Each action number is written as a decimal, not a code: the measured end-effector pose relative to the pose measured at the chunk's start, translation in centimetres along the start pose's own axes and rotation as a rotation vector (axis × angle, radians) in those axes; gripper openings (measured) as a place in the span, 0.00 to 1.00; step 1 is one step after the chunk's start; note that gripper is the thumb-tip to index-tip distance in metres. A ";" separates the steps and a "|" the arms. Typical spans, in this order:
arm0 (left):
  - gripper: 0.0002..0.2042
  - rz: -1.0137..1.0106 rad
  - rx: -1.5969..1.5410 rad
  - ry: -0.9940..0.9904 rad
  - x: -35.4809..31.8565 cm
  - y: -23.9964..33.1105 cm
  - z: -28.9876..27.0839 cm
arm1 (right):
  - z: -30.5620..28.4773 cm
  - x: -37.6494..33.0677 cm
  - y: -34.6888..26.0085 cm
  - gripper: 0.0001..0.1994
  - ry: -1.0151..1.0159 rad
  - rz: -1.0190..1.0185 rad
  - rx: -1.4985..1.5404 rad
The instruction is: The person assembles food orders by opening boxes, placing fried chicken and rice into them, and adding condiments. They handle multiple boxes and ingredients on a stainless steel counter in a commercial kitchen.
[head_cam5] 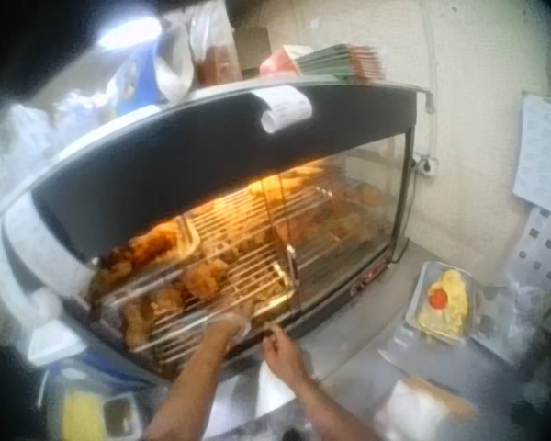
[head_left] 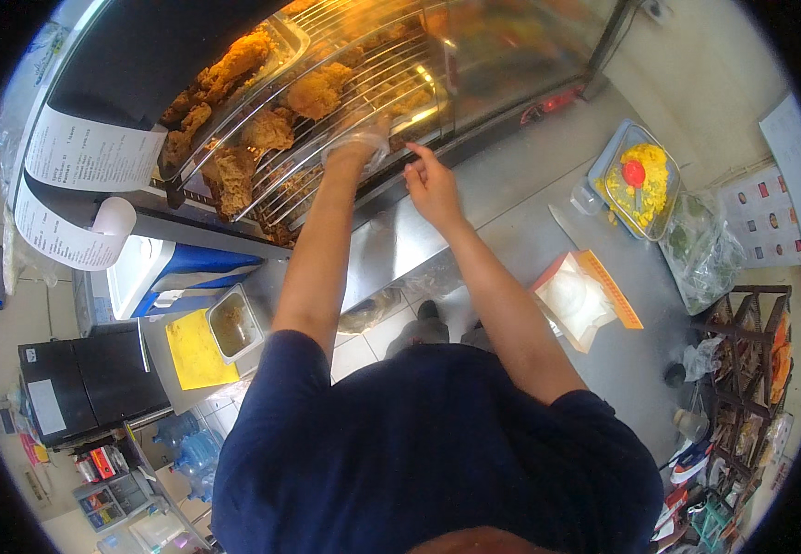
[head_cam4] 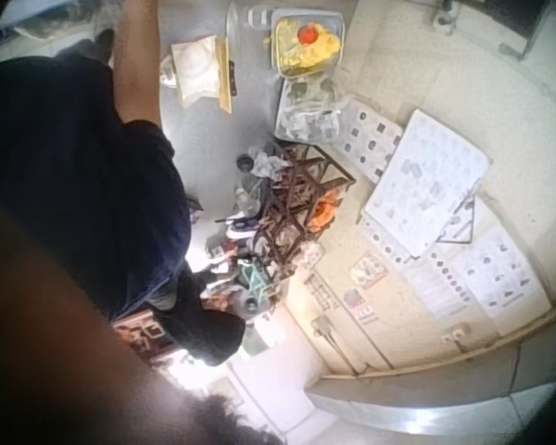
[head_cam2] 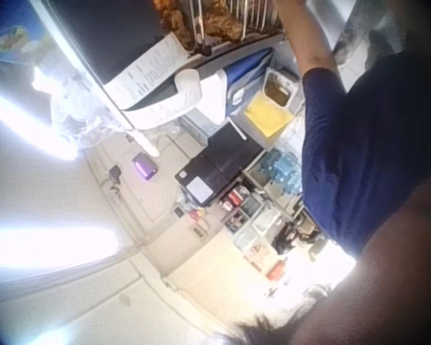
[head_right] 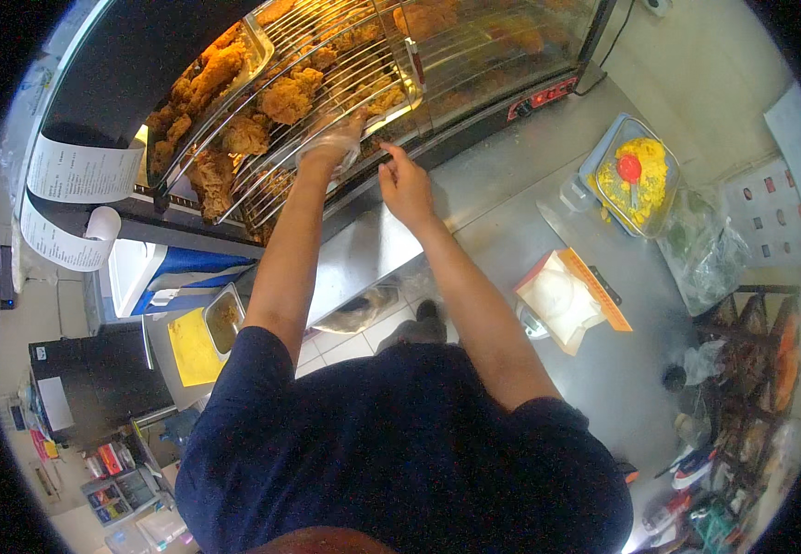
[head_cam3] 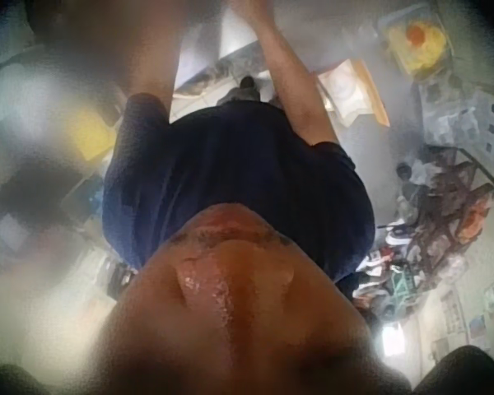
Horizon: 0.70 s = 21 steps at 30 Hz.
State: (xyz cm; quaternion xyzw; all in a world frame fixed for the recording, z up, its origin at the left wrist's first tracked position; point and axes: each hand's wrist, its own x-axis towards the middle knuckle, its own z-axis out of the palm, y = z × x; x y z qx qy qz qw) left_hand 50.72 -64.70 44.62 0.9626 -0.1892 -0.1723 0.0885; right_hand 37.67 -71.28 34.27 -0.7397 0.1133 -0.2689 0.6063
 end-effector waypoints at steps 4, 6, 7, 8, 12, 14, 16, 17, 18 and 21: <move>0.33 0.107 0.012 -0.062 1.1 0.7 -0.6 | -0.8 -5.5 2.1 0.15 0.031 0.066 -0.063; 0.33 0.080 0.044 -0.068 -0.4 1.7 -1.1 | -1.8 -9.1 1.7 0.14 -0.045 0.149 -0.111; 0.32 0.023 -0.028 -0.004 0.0 1.0 0.0 | -2.4 -10.9 0.8 0.13 -0.120 0.204 -0.144; 0.32 -0.025 -0.099 0.057 0.2 0.9 0.7 | -2.9 -12.9 0.9 0.12 -0.140 0.184 -0.152; 0.34 0.010 -0.093 0.083 1.0 0.2 1.1 | -4.4 -18.9 2.3 0.12 -0.255 0.233 -0.170; 0.35 0.012 -0.095 0.098 1.1 -0.1 1.2 | -4.8 -20.0 2.3 0.13 -0.332 0.292 -0.182; 0.35 0.006 -0.103 0.125 1.0 -0.2 1.5 | -5.3 -20.2 2.1 0.13 -0.397 0.323 -0.198; 0.36 0.001 -0.110 0.152 0.9 -0.2 1.5 | -5.4 -20.1 2.1 0.13 -0.352 0.320 -0.185; 0.36 -0.007 -0.117 0.184 0.8 -0.2 1.5 | -5.5 -20.0 2.2 0.13 -0.308 0.316 -0.171; 0.39 -0.098 -0.023 0.065 0.5 0.2 1.2 | -6.1 -19.8 2.6 0.12 -0.208 0.300 -0.151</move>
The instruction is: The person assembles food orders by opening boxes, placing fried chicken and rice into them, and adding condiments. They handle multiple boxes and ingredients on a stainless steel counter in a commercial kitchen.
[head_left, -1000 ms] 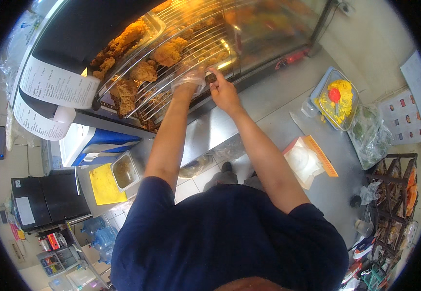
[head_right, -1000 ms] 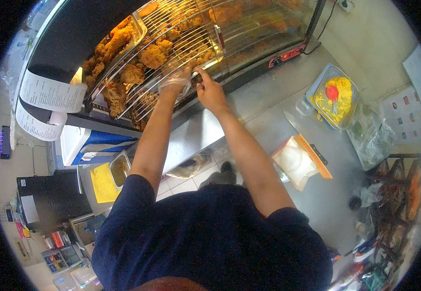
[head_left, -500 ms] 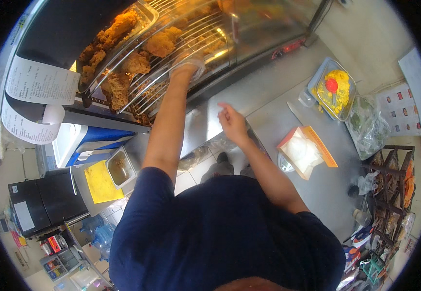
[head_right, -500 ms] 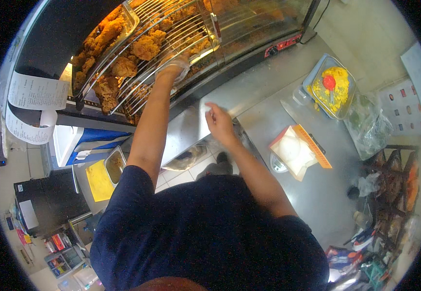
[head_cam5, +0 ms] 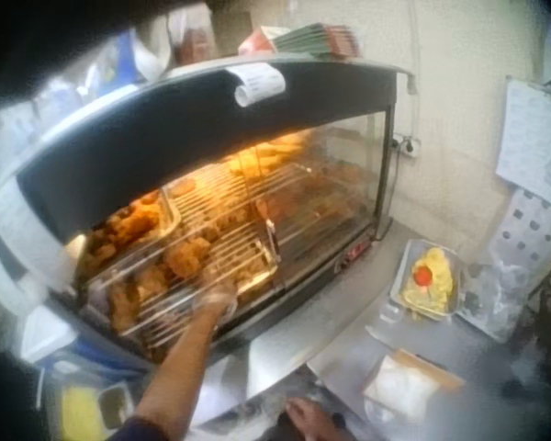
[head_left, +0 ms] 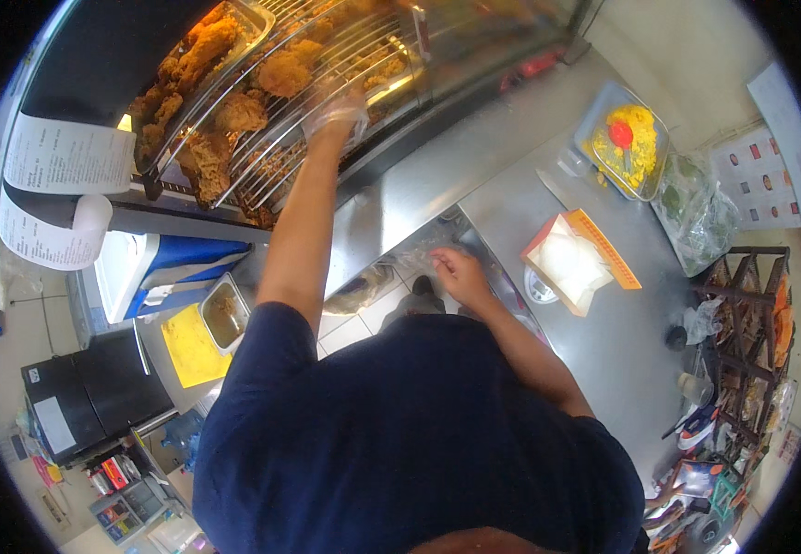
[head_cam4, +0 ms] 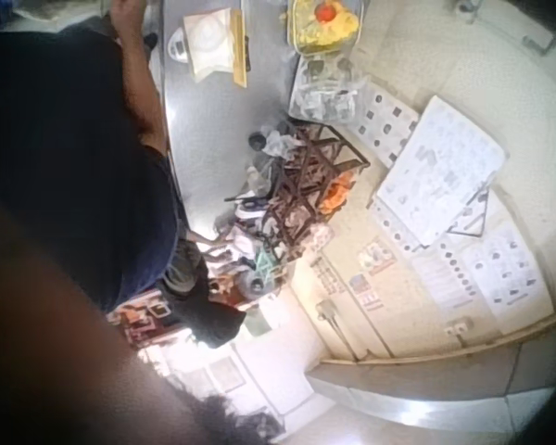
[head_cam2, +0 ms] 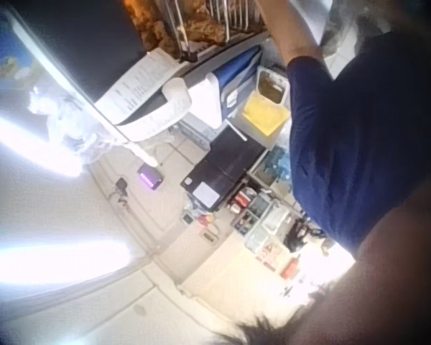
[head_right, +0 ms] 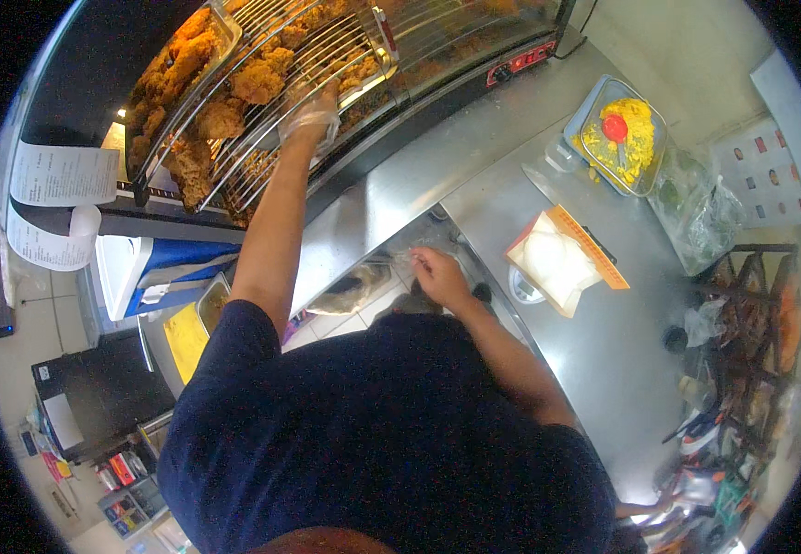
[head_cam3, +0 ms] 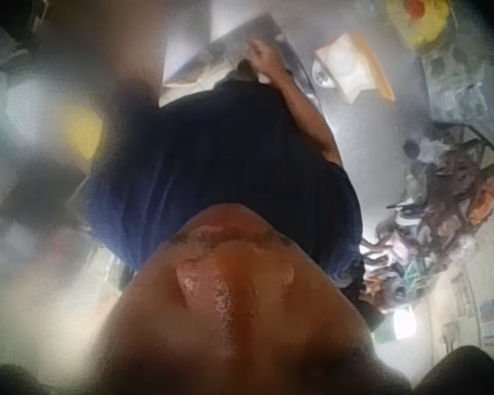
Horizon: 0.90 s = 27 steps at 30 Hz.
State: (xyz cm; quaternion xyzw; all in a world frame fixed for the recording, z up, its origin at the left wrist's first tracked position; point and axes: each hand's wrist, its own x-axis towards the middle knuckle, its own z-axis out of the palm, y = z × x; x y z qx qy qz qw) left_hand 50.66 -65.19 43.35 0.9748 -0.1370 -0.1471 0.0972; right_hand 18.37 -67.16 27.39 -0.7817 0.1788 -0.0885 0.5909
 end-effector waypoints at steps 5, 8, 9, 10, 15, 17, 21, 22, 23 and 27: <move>0.39 0.141 0.049 0.000 -0.4 -0.5 -0.3 | -0.8 -0.4 0.3 0.12 0.060 0.010 -0.006; 0.38 0.128 0.021 -0.081 -0.3 -0.4 -1.7 | -0.5 -0.7 0.8 0.11 0.074 0.019 -0.018; 0.38 0.166 0.001 -0.050 0.6 -0.8 -0.8 | -0.4 -0.7 0.9 0.11 0.077 0.031 -0.003; 0.37 0.203 -0.019 -0.018 2.1 -1.5 0.7 | -0.4 -0.8 0.9 0.11 0.079 0.043 0.013; 0.36 0.123 -0.020 0.048 0.2 -1.3 -0.7 | -0.5 -0.3 0.7 0.12 0.042 0.042 0.000; 0.36 0.082 0.049 -0.012 -0.2 -1.4 -0.2 | -0.7 -0.1 0.7 0.12 0.062 0.034 0.007; 0.28 0.227 0.150 0.208 -3.7 -0.6 -0.8 | -0.6 0.0 1.2 0.11 0.100 0.026 0.017; 0.26 0.337 0.139 0.209 -2.9 -1.6 -0.3 | -0.6 0.0 1.2 0.11 0.099 0.022 0.016; 0.24 0.447 0.126 0.207 -2.8 -2.1 -0.2 | -0.6 0.0 1.3 0.11 0.098 0.022 0.014; 0.20 1.062 0.633 0.656 0.7 -6.3 1.7 | -0.1 0.1 1.1 0.12 0.066 0.023 0.005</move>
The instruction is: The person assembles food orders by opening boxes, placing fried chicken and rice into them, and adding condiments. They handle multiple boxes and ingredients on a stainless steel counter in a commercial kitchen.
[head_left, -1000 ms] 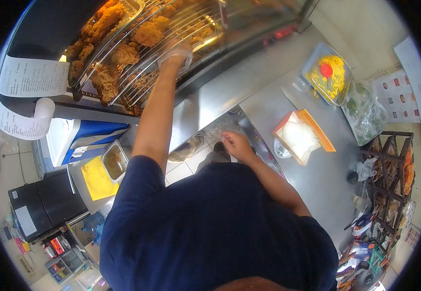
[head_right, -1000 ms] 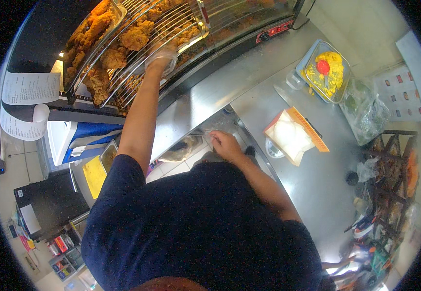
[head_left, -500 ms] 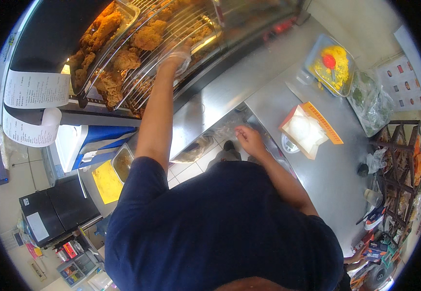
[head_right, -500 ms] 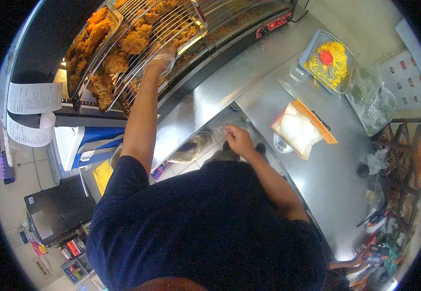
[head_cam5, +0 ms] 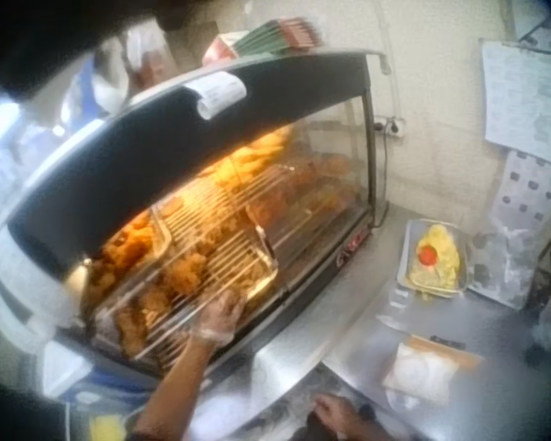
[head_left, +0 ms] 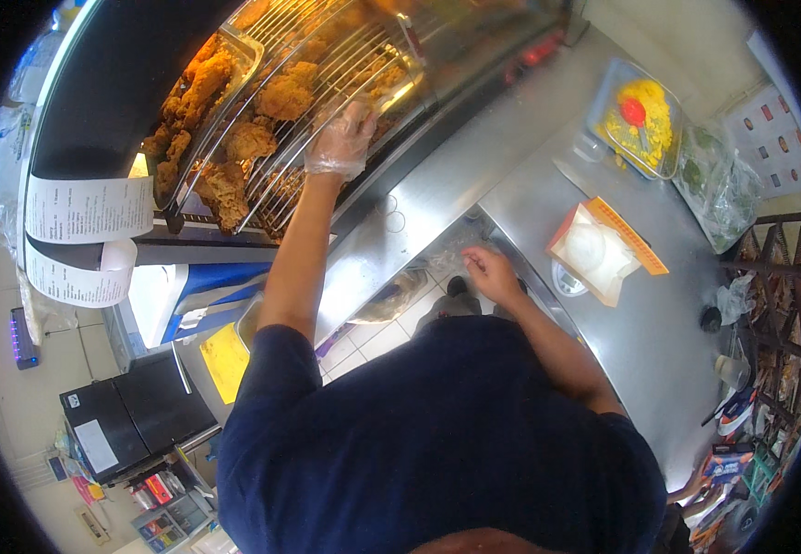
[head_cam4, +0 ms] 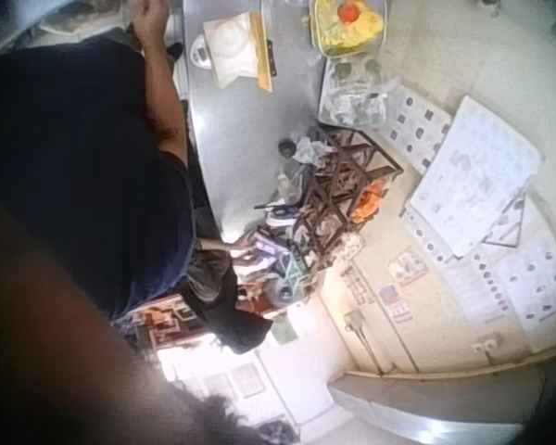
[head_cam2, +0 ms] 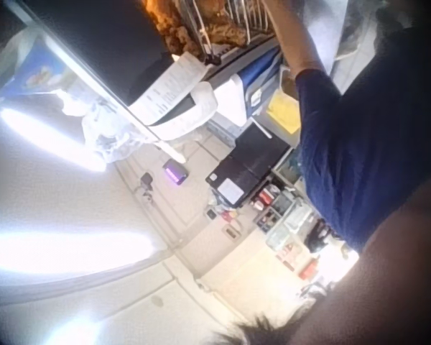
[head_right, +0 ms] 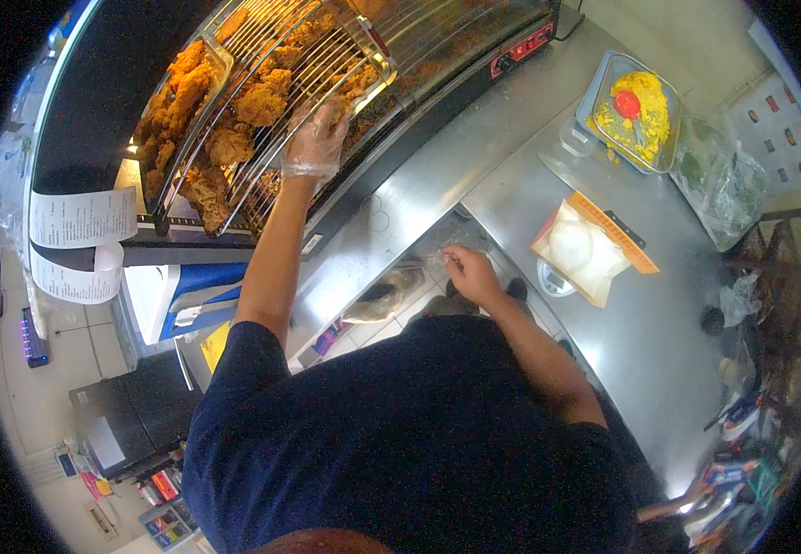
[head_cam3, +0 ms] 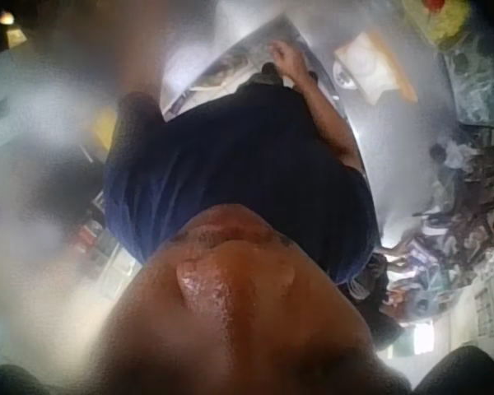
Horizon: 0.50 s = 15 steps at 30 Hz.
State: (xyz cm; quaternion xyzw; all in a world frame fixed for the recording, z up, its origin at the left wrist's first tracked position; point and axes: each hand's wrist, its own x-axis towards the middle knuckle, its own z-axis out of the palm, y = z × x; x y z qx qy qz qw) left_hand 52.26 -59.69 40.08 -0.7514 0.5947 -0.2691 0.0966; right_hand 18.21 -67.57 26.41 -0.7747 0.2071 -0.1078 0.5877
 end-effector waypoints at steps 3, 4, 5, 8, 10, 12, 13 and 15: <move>0.19 0.060 -0.036 0.026 -0.1 0.6 -1.0 | -0.2 -0.1 -0.4 0.12 -0.009 0.000 0.015; 0.18 0.105 -0.018 0.054 -0.2 0.3 -0.7 | -0.2 -0.2 -0.6 0.12 -0.010 -0.005 0.025; 0.17 0.153 -0.003 0.085 -0.1 0.1 -0.5 | -0.2 -0.3 -0.6 0.12 0.001 0.000 0.013; 0.16 0.197 -0.027 0.182 -0.2 -0.2 0.2 | -0.2 -0.8 -0.5 0.11 0.019 0.027 -0.040; 0.15 0.164 -0.066 0.153 -0.2 -0.3 1.4 | -0.4 -1.1 -0.3 0.11 0.005 0.059 -0.096; 0.15 0.219 0.105 0.178 -0.1 0.1 1.0 | -0.6 -1.9 -0.1 0.10 0.023 0.050 -0.120; 0.14 0.224 -0.026 0.215 -0.3 -0.2 2.0 | -1.0 -2.3 -0.1 0.10 0.035 0.056 -0.144; 0.13 0.207 -0.142 0.331 0.3 0.7 1.2 | -2.0 -3.2 -0.8 0.10 0.068 -0.034 -0.164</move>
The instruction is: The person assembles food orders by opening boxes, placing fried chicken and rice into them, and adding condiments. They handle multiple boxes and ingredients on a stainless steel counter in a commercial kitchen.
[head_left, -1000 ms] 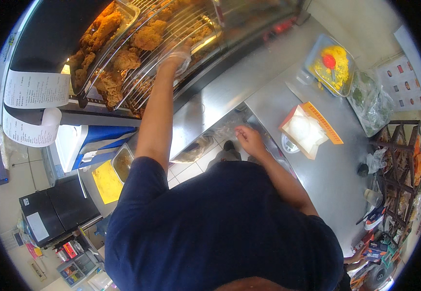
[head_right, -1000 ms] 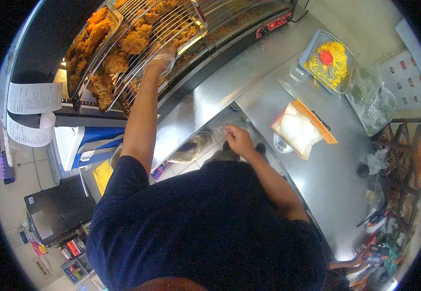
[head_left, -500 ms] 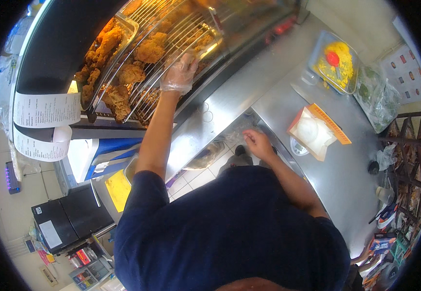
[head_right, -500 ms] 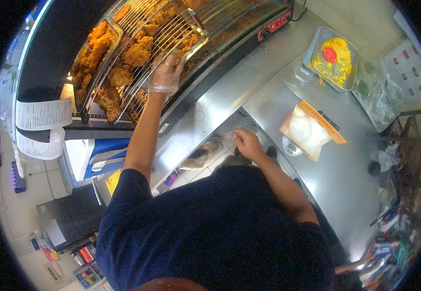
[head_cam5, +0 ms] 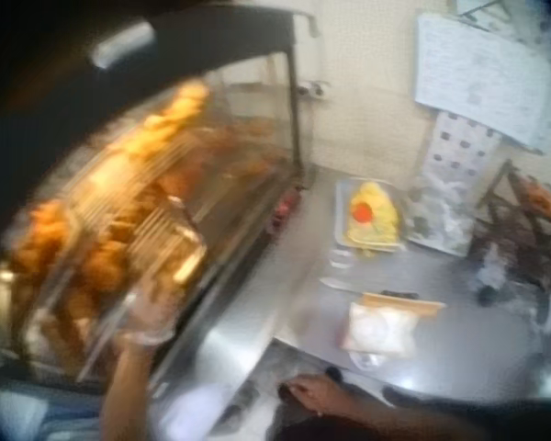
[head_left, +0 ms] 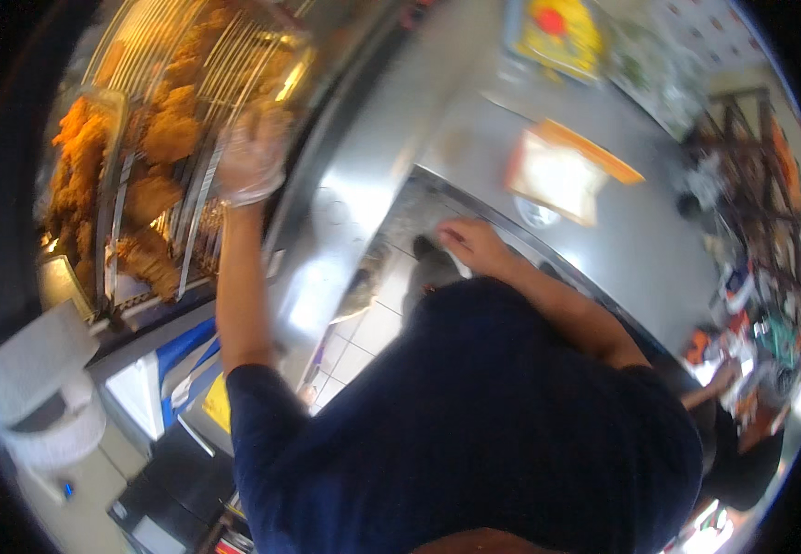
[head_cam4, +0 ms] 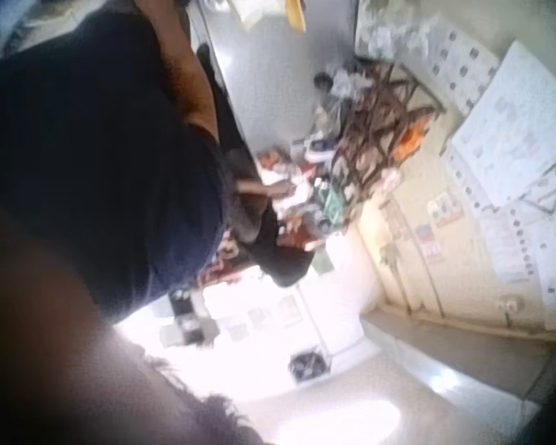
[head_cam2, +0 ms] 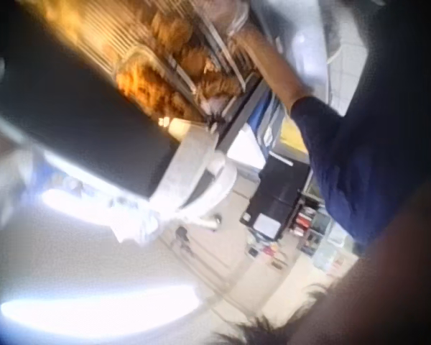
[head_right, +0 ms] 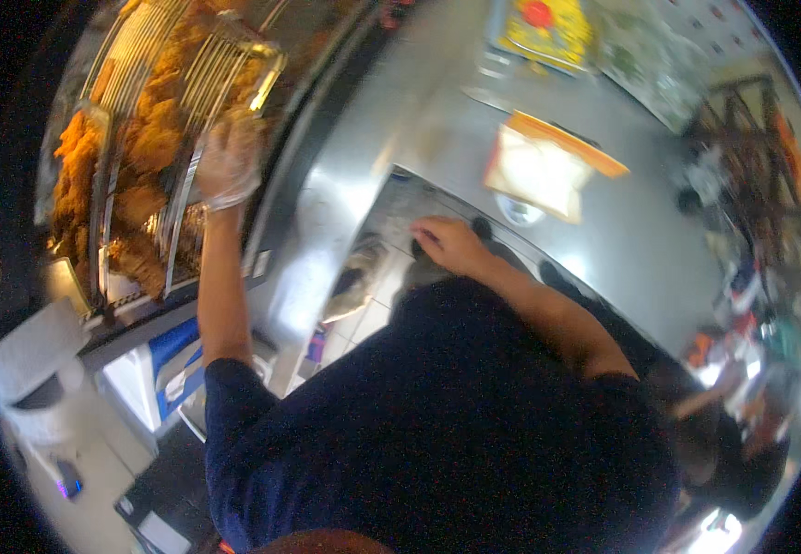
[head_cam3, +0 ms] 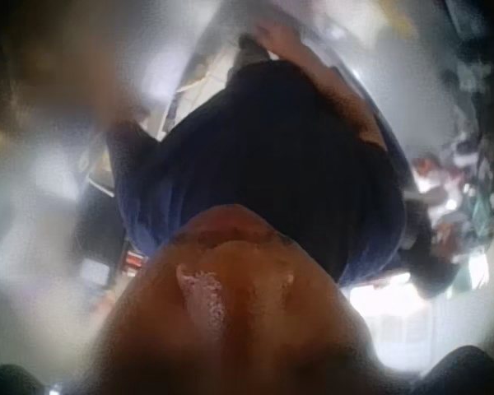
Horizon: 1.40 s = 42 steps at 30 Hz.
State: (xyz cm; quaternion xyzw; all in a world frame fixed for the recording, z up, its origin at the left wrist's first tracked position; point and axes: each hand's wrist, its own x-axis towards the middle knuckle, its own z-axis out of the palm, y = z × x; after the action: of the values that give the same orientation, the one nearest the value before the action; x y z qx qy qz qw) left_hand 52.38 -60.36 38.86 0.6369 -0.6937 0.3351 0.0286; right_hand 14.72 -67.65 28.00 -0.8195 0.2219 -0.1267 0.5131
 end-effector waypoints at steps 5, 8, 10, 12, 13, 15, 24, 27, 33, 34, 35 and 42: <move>0.17 -0.150 -0.138 0.080 -0.7 -0.4 -1.1 | -4.9 -2.2 -3.9 0.09 0.105 0.101 0.037; 0.20 -0.075 -0.124 0.122 0.5 -0.2 -1.2 | -7.0 -4.5 -4.3 0.08 0.433 0.149 -0.019; 0.22 -0.050 -0.202 0.120 0.2 -0.9 -0.9 | -8.4 -5.9 -3.4 0.07 0.754 0.135 -0.147; 0.22 0.043 -0.191 0.116 0.1 -1.0 -0.8 | -10.0 -6.9 -1.5 0.08 1.117 0.151 -0.228; 0.22 0.086 -0.184 0.116 0.0 -0.9 -1.0 | -10.7 -7.0 -0.3 0.09 1.282 0.167 -0.220; 0.22 0.024 -0.200 0.107 0.3 0.3 -2.1 | -12.1 -7.7 2.2 0.10 1.338 0.274 -0.127; 0.08 -0.795 -1.483 -0.078 10.6 21.5 -6.1 | -13.5 -9.2 6.0 0.15 0.973 0.640 0.193; 0.09 -0.616 -1.904 -0.123 15.3 30.6 -4.9 | -13.7 -8.5 5.8 0.19 0.866 0.653 0.176; 0.24 -0.521 -1.369 -0.679 20.7 35.3 -2.9 | -12.7 -9.3 7.3 0.21 0.837 0.647 0.174; 0.24 -0.516 -1.328 -0.670 20.9 35.4 -2.5 | -12.8 -9.1 6.8 0.20 0.855 0.650 0.265; 0.24 -0.514 -1.285 -0.667 20.7 35.5 -2.0 | -12.7 -8.7 6.0 0.20 0.867 0.655 0.360; 0.32 -0.510 -1.310 -0.704 20.4 35.6 -1.2 | -11.4 -8.8 5.6 0.20 0.917 0.579 0.493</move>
State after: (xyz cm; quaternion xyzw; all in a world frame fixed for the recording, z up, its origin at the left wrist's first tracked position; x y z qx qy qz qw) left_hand 15.94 -78.68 33.98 0.6985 -0.5508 -0.3806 0.2528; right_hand 0.84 -74.33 28.16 -0.4440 0.5993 -0.3705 0.5536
